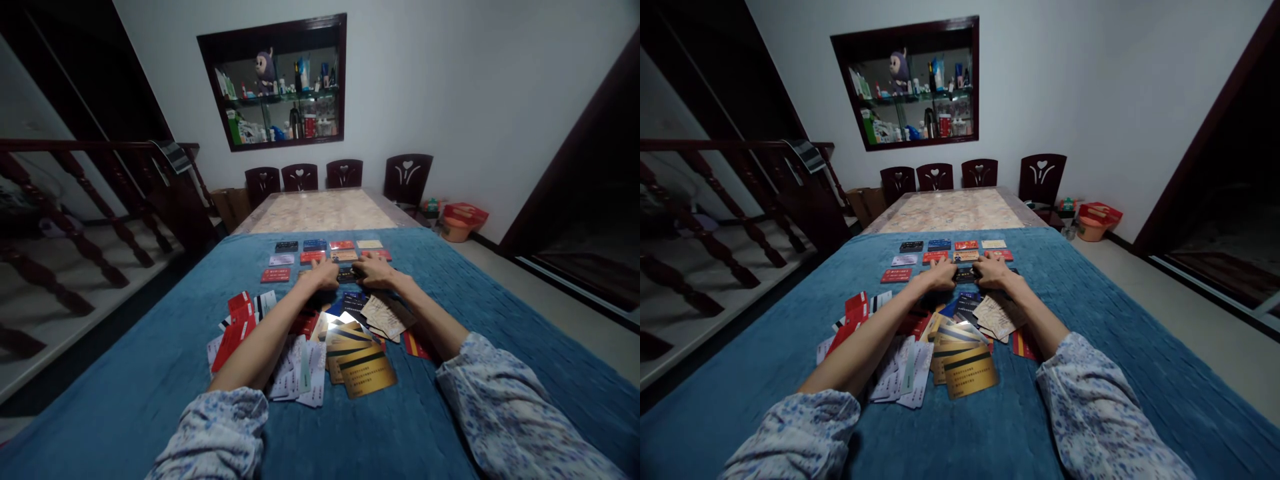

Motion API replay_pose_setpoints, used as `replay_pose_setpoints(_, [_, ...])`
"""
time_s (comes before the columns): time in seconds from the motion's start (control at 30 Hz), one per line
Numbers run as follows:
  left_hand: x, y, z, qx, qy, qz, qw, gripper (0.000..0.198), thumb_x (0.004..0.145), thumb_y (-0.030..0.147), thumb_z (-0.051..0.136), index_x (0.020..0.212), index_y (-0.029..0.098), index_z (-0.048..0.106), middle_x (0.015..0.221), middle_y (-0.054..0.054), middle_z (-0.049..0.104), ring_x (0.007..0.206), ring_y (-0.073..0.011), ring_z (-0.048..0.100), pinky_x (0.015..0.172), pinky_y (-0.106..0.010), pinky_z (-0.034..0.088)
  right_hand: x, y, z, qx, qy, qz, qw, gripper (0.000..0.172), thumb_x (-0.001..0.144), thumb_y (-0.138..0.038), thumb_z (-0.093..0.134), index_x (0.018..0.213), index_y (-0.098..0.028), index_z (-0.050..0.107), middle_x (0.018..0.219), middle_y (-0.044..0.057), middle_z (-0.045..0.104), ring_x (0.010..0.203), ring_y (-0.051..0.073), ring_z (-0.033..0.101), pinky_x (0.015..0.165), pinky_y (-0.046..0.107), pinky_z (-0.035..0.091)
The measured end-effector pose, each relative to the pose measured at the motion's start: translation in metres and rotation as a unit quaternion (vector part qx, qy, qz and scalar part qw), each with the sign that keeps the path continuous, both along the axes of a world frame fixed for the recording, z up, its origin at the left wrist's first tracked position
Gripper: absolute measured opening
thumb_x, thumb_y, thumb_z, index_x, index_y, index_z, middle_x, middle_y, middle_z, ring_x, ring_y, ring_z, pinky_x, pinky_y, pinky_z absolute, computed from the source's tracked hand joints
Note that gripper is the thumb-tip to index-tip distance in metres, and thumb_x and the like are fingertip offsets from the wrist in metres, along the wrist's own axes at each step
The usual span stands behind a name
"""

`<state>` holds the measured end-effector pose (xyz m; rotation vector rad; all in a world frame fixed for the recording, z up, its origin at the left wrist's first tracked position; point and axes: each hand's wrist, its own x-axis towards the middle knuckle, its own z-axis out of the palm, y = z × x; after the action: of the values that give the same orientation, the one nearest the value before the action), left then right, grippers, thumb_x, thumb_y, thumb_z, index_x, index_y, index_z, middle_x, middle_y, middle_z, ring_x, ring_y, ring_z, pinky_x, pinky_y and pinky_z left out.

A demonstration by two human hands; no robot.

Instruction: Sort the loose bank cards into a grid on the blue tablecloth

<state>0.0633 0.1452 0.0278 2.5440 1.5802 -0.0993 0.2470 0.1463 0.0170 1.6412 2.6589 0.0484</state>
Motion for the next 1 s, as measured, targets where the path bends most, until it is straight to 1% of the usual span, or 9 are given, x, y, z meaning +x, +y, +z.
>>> replay_pose_setpoints(0.1, [0.001, -0.008, 0.005, 0.012, 0.013, -0.004, 1.000, 0.044, 0.070, 0.014, 0.060, 0.113, 0.014, 0.062, 0.136, -0.021, 0.049, 0.135, -0.0432, 0.036, 0.106, -0.063, 0.033, 0.001, 0.002, -0.002, -0.006, 0.004, -0.004, 1.000, 0.036, 0.079, -0.033, 0.059, 0.111, -0.018, 0.066, 0.124, 0.015, 0.059, 0.112, 0.035, 0.045, 0.085, 0.044, 0.041])
replay_pose_setpoints(0.23, [0.000, -0.013, 0.008, 0.042, 0.038, -0.026, 0.998, 0.044, 0.073, 0.016, 0.057, 0.117, 0.015, 0.059, 0.135, -0.020, 0.050, 0.131, -0.0397, 0.039, 0.106, -0.062, 0.034, 0.002, 0.005, -0.005, -0.007, 0.003, -0.002, 1.000, 0.038, 0.079, -0.032, 0.059, 0.115, -0.018, 0.065, 0.126, 0.015, 0.058, 0.113, 0.036, 0.045, 0.086, 0.046, 0.041])
replay_pose_setpoints(0.37, [-0.002, -0.012, 0.006, 0.046, 0.035, -0.033, 0.998, 0.041, 0.076, 0.019, 0.057, 0.117, 0.015, 0.058, 0.134, -0.019, 0.051, 0.130, -0.0396, 0.040, 0.105, -0.062, 0.035, 0.003, 0.006, -0.007, -0.006, 0.009, 0.004, 1.000, 0.039, 0.080, -0.033, 0.059, 0.116, -0.019, 0.065, 0.126, 0.015, 0.058, 0.113, 0.036, 0.045, 0.086, 0.045, 0.041])
replay_pose_setpoints(0.53, [-0.004, -0.007, 0.000, 0.064, 0.033, -0.042, 0.997, 0.040, 0.078, 0.021, 0.056, 0.117, 0.012, 0.058, 0.131, -0.021, 0.052, 0.131, -0.0400, 0.039, 0.106, -0.063, 0.033, 0.004, 0.006, -0.006, -0.003, 0.003, 0.005, 1.000, 0.040, 0.080, -0.034, 0.060, 0.117, -0.020, 0.066, 0.124, 0.015, 0.058, 0.114, 0.036, 0.045, 0.086, 0.045, 0.041])
replay_pose_setpoints(0.67, [-0.006, -0.006, -0.001, 0.084, 0.040, -0.050, 0.994, 0.040, 0.079, 0.024, 0.058, 0.117, 0.012, 0.058, 0.129, -0.020, 0.053, 0.129, -0.0383, 0.040, 0.106, -0.061, 0.034, 0.003, 0.005, -0.005, -0.003, -0.004, 0.003, 1.000, 0.042, 0.081, -0.034, 0.060, 0.120, -0.020, 0.065, 0.125, 0.016, 0.059, 0.115, 0.036, 0.046, 0.087, 0.045, 0.042])
replay_pose_setpoints(0.77, [-0.010, -0.010, 0.003, 0.099, 0.042, -0.054, 0.993, 0.042, 0.080, 0.025, 0.058, 0.119, 0.012, 0.056, 0.129, -0.020, 0.053, 0.126, -0.0358, 0.043, 0.104, -0.058, 0.036, 0.003, 0.006, -0.006, -0.001, -0.008, 0.001, 1.000, 0.046, 0.080, -0.034, 0.060, 0.124, -0.021, 0.063, 0.126, 0.015, 0.059, 0.118, 0.037, 0.045, 0.087, 0.045, 0.043])
replay_pose_setpoints(0.87, [-0.016, -0.018, 0.011, 0.114, 0.039, -0.052, 0.991, 0.042, 0.081, 0.022, 0.056, 0.121, 0.013, 0.053, 0.129, -0.019, 0.053, 0.125, -0.0336, 0.043, 0.101, -0.055, 0.038, 0.004, 0.007, -0.006, 0.004, -0.003, 0.000, 1.000, 0.053, 0.079, -0.036, 0.062, 0.130, -0.022, 0.061, 0.130, 0.016, 0.057, 0.121, 0.038, 0.044, 0.087, 0.045, 0.043])
replay_pose_setpoints(0.93, [-0.021, -0.025, 0.017, 0.120, 0.038, -0.048, 0.991, 0.038, 0.081, 0.020, 0.054, 0.119, 0.014, 0.054, 0.128, -0.017, 0.054, 0.124, -0.0322, 0.043, 0.101, -0.053, 0.038, 0.004, 0.006, -0.004, 0.010, 0.005, 0.002, 1.000, 0.058, 0.078, -0.038, 0.063, 0.134, -0.022, 0.058, 0.131, 0.016, 0.056, 0.122, 0.038, 0.043, 0.089, 0.046, 0.042])
replay_pose_setpoints(1.0, [-0.029, -0.033, 0.022, 0.123, 0.037, -0.039, 0.991, 0.034, 0.082, 0.018, 0.052, 0.116, 0.015, 0.055, 0.127, -0.015, 0.054, 0.123, -0.0310, 0.043, 0.100, -0.051, 0.038, 0.003, 0.005, -0.002, 0.018, 0.016, 0.010, 1.000, 0.060, 0.078, -0.038, 0.064, 0.135, -0.021, 0.057, 0.132, 0.017, 0.056, 0.122, 0.038, 0.042, 0.091, 0.048, 0.041])
